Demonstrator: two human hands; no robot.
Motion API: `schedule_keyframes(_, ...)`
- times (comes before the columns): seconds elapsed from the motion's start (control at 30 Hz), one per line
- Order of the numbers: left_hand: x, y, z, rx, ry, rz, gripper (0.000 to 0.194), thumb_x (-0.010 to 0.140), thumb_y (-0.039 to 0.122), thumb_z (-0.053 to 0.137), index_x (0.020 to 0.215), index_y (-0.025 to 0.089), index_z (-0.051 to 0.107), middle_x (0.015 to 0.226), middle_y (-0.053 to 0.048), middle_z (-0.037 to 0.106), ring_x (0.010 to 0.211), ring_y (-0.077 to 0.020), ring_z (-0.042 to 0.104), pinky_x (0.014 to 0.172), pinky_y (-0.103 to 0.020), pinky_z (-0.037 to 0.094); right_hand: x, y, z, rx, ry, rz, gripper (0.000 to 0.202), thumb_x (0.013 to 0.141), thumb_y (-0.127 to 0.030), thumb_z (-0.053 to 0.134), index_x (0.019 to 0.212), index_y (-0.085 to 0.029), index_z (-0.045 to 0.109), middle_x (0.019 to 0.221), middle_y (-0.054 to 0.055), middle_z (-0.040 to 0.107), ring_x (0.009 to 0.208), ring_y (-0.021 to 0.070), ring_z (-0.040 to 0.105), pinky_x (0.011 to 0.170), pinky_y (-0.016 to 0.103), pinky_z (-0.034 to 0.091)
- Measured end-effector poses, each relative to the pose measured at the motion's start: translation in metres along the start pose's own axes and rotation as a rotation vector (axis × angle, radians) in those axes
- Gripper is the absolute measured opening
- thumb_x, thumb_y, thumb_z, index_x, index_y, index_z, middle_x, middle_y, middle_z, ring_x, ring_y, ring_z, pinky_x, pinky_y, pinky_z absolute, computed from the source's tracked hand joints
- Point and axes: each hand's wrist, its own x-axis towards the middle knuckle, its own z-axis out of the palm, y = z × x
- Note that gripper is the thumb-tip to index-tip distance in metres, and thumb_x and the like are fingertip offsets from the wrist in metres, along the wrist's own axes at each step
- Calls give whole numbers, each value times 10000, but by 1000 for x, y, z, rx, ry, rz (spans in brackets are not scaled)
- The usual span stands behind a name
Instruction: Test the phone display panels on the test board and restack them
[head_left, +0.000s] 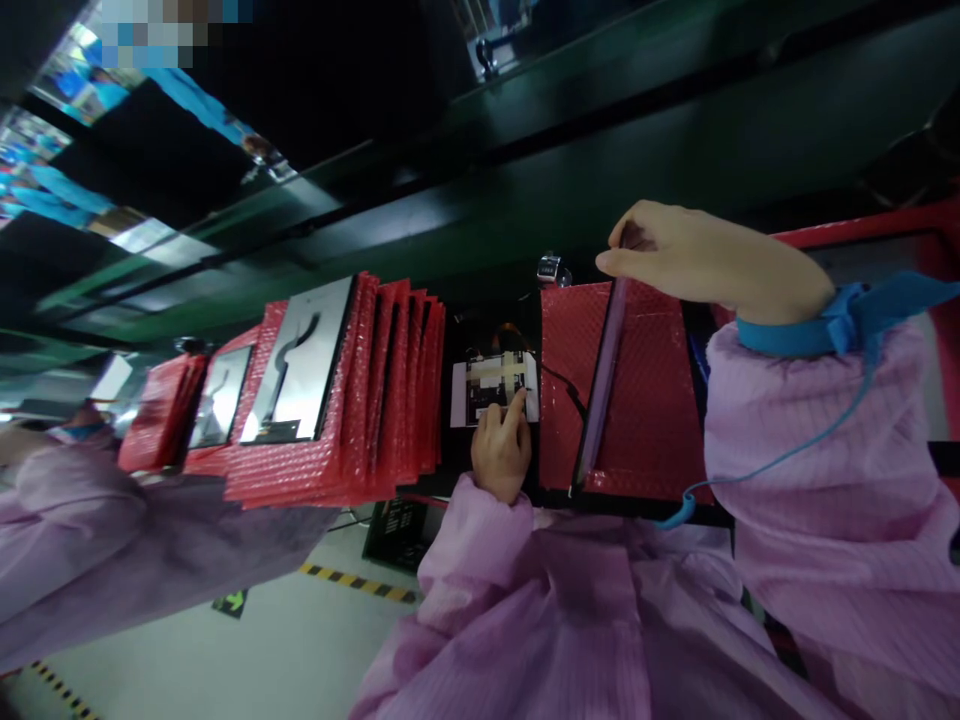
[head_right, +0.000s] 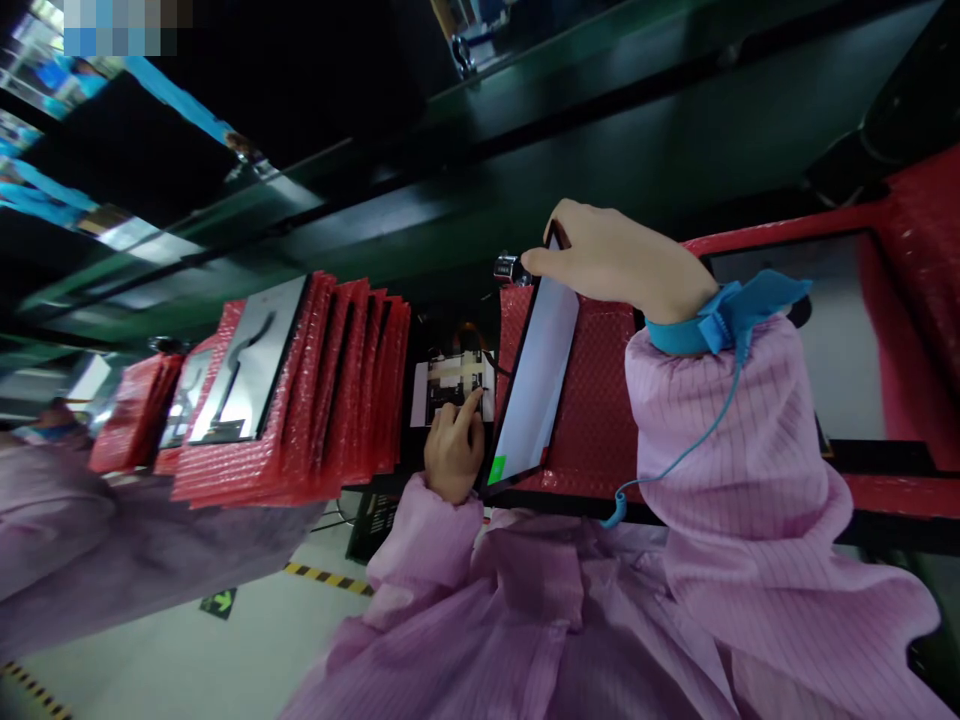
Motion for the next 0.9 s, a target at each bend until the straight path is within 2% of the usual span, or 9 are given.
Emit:
schedule_keyframes(0.1,1,1,1,-19,44,18,384,1029,263,398,1298,192,663,823,-70,578,771,-225,568,715,-328,469,-3,-3,1,-8,48,-23,258,824,-468,714,921,-244,629,939,54,676,985,283,647,948,500,507)
schedule_keyframes(0.2,1,1,-2,-177,124,12,401,1043,324,400,1355,162,593,897,-82,625,807,-211,598,733,-318,493,-13,-9,2,-83,128,19,247,855,-372,667,1032,-204,626,971,82,660,1083,334,638,990,581,477)
schedule_keyframes(0.33,-2,-1,-10,-378,227,168,411,1010,338,474,1369,156,559,1079,-125,682,975,-234,639,864,-368,518,-30,-17,2,-87,209,60,281,835,-222,663,1110,-205,612,782,48,596,989,363,663,901,632,487)
schedule_keyframes(0.43,-1,-2,-10,-386,108,305,365,982,338,524,1301,194,625,1236,-133,696,1203,-290,613,1022,-461,469,-42,-20,-9,-142,192,184,448,792,-69,671,1216,-192,598,798,71,584,964,375,655,925,620,469)
schedule_keyframes(0.5,1,-1,-7,-393,24,343,328,986,308,526,1276,207,643,1287,-119,699,1273,-287,596,1079,-489,442,-50,-19,-20,-168,145,269,541,845,-78,645,1363,-188,534,838,91,586,953,359,651,941,594,457)
schedule_keyframes(0.6,3,0,-3,-397,20,364,282,995,264,529,1245,206,647,1312,-103,700,1291,-269,600,1114,-504,430,-57,-10,-30,-73,124,307,648,925,-147,612,1528,-240,394,931,94,603,927,290,639,937,534,466)
schedule_keyframes(0.7,4,0,-3,-420,58,366,298,987,238,547,1270,173,614,1274,-109,718,1281,-264,611,1123,-502,440,-49,7,-15,132,157,339,635,909,-137,621,1511,-221,438,1034,89,603,904,225,619,926,469,487)
schedule_keyframes(0.8,4,-1,-5,-458,50,333,366,998,192,490,1357,157,552,1271,-120,713,1302,-247,602,1137,-489,449,-30,25,19,296,121,353,568,875,-105,615,1431,-142,506,1006,72,605,886,206,622,907,432,513)
schedule_keyframes(0.9,4,-2,-4,-467,26,316,416,1011,190,449,1423,164,498,1333,-130,680,1326,-241,587,1142,-485,457,-14,41,48,245,122,332,554,877,-111,604,1419,-96,491,1091,111,625,991,242,632,937,436,511)
